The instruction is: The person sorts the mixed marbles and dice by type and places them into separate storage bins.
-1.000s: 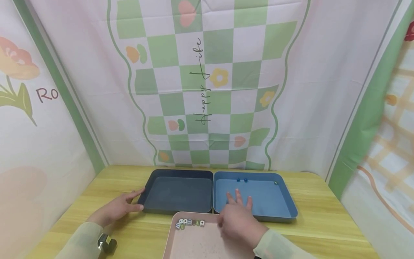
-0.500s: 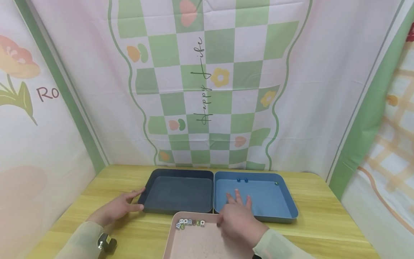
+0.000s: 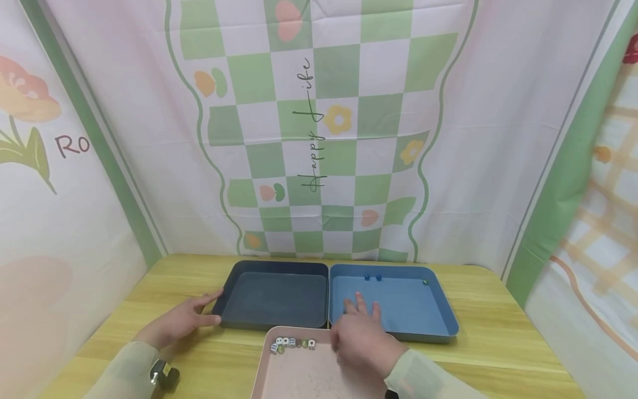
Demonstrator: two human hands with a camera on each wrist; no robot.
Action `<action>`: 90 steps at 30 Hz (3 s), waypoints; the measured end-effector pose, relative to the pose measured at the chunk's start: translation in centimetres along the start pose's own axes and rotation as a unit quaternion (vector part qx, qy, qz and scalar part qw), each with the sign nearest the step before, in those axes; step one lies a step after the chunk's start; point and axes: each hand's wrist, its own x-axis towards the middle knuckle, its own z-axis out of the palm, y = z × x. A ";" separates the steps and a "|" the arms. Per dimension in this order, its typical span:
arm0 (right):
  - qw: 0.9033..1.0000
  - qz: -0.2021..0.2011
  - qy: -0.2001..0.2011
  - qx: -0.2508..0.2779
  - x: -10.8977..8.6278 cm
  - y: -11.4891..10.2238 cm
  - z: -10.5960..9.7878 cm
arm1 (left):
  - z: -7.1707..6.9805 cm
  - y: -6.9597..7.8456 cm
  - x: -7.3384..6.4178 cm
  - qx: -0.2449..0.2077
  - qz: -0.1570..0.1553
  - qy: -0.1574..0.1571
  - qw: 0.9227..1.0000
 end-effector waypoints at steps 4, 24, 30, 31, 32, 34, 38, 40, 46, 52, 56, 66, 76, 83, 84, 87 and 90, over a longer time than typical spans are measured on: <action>1.000 0.005 -0.021 0.003 0.1 0.2 0.0 | 0.0 -0.1 0.1 -0.002 -0.001 -0.001 1.000; 1.000 0.004 -0.020 0.009 0.8 1.1 0.8 | 0.0 0.0 0.0 0.007 0.004 0.003 1.000; 0.998 0.027 -0.029 0.053 0.8 1.0 0.6 | 0.0 0.0 0.0 0.010 0.002 0.005 1.000; 0.997 0.029 -0.030 0.062 0.7 1.0 0.5 | 0.0 0.0 0.0 0.011 0.001 0.006 1.000; 0.996 0.030 -0.031 0.072 0.7 1.0 0.4 | 0.0 0.0 0.0 0.012 0.001 0.006 1.000; 0.995 0.031 -0.031 0.089 0.7 1.0 0.1 | 0.0 0.0 0.0 0.013 0.000 0.006 1.000; 0.992 0.030 -0.030 0.118 0.5 1.1 -0.6 | 0.0 0.1 -0.1 0.013 0.000 0.005 1.000; 0.990 0.027 -0.028 0.135 0.4 1.2 -1.0 | 0.0 0.2 -0.2 0.014 0.000 0.005 1.000; 0.979 0.002 -0.018 0.204 0.2 2.1 -1.9 | 0.0 0.4 -0.2 0.020 0.000 0.006 1.000; 0.970 -0.017 0.018 0.241 -0.3 3.0 -3.3 | 0.0 0.3 -0.1 0.013 -0.002 0.002 1.000; 0.966 0.007 0.046 0.253 -0.4 3.9 -4.2 | 0.0 0.0 0.0 0.016 0.000 0.004 1.000; 0.964 0.045 0.130 0.227 -0.3 6.0 -5.3 | 0.1 -0.4 0.1 0.011 0.005 0.006 1.000; 0.963 0.071 0.167 0.202 0.1 6.8 -6.3 | -0.1 -0.2 0.1 0.013 0.011 0.004 1.000; 0.961 0.102 0.184 0.178 0.6 7.9 -6.2 | -0.1 -0.1 0.1 0.012 0.012 0.004 1.000; 0.961 0.104 0.185 0.175 0.6 8.1 -6.2 | -0.1 -0.1 0.1 0.012 0.012 0.004 1.000; 0.962 0.109 0.186 0.170 0.8 8.5 -6.1 | 0.0 0.0 0.1 0.011 0.011 0.004 1.000; 0.962 0.109 0.186 0.168 0.9 8.9 -6.0 | 0.0 0.0 0.0 0.010 0.009 0.005 1.000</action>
